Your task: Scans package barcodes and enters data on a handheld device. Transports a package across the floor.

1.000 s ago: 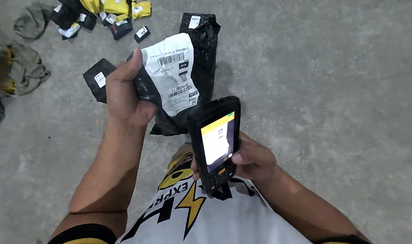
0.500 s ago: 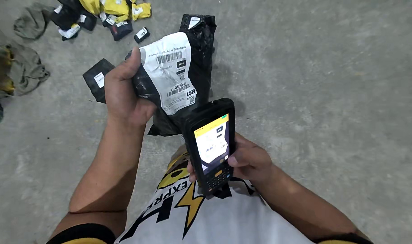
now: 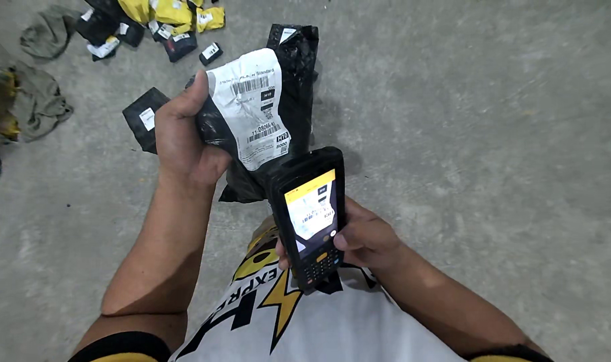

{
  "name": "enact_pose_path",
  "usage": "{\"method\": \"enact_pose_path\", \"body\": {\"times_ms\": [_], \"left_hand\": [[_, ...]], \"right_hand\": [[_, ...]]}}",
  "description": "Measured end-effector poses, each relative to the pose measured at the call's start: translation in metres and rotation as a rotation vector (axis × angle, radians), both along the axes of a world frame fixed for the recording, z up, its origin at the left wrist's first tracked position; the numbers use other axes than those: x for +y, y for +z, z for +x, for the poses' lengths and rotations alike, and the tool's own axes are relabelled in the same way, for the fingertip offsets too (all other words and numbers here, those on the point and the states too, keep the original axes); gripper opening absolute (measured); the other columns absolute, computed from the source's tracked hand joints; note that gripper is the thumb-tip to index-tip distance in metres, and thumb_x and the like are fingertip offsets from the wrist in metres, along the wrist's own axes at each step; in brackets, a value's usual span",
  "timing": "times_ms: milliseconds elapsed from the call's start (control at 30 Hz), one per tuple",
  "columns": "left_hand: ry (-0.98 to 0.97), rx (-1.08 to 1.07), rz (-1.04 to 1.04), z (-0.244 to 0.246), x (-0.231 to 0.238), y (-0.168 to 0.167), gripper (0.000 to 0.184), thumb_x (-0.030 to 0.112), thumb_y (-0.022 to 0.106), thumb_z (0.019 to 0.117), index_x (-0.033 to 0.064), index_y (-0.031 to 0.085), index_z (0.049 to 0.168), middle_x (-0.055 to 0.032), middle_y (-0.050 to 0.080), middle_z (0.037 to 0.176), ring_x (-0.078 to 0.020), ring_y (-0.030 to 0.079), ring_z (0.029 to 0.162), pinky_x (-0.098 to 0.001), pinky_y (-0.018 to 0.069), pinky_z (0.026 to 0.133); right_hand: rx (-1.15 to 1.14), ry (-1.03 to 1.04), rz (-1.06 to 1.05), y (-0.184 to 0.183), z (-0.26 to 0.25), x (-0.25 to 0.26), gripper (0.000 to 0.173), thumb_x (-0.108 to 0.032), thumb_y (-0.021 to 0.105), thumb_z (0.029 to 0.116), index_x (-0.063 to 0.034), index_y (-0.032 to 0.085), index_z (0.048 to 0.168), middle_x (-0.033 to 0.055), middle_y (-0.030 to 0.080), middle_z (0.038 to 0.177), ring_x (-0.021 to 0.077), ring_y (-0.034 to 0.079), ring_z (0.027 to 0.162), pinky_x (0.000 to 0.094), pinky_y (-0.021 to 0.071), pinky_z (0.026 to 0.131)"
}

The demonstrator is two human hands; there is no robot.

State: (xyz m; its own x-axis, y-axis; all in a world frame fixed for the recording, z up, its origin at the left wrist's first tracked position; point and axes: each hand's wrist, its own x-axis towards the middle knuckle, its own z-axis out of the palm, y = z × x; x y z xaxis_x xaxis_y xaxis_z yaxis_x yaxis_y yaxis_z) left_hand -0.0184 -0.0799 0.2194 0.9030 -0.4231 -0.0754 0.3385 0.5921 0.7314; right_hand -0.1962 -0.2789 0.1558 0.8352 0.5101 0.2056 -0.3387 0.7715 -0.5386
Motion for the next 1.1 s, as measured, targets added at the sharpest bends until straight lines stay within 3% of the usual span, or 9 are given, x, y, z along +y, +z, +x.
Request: {"method": "enact_pose_path", "body": {"times_ms": [267, 467, 1100], "left_hand": [[0.040, 0.002, 0.040, -0.0028, -0.0012, 0.0025, 0.042, 0.030, 0.031, 0.1114, 0.0010, 0.061, 0.119, -0.0183, 0.070, 0.112, -0.0268, 0.069, 0.108, -0.0500, 0.0572, 0.096], [0.033, -0.025, 0.036, -0.0032, 0.0005, 0.0013, 0.042, 0.029, 0.030, 0.1114, 0.0005, 0.060, 0.120, -0.0185, 0.069, 0.113, -0.0272, 0.069, 0.109, -0.0504, 0.0568, 0.097], [0.029, -0.017, 0.019, -0.0044, 0.0037, 0.0013, 0.042, 0.029, 0.031, 0.1114, -0.0004, 0.060, 0.119, -0.0193, 0.069, 0.112, -0.0279, 0.069, 0.109, -0.0507, 0.0568, 0.097]], "right_hand": [[0.004, 0.001, 0.026, 0.0018, -0.0011, 0.0024, 0.051, -0.013, 0.054, 0.0938, -0.0167, 0.047, 0.144, 0.0188, 0.064, 0.128, 0.0374, 0.064, 0.116, 0.0563, 0.0541, 0.099], [-0.006, 0.001, 0.018, 0.0005, -0.0018, 0.0023, 0.055, -0.013, 0.055, 0.0933, -0.0156, 0.041, 0.147, 0.0187, 0.063, 0.130, 0.0372, 0.063, 0.118, 0.0564, 0.0533, 0.100], [-0.006, -0.001, 0.028, 0.0003, -0.0020, 0.0060, 0.051, -0.011, 0.052, 0.0942, -0.0141, 0.044, 0.145, 0.0204, 0.063, 0.128, 0.0386, 0.064, 0.115, 0.0577, 0.0533, 0.099]]}}
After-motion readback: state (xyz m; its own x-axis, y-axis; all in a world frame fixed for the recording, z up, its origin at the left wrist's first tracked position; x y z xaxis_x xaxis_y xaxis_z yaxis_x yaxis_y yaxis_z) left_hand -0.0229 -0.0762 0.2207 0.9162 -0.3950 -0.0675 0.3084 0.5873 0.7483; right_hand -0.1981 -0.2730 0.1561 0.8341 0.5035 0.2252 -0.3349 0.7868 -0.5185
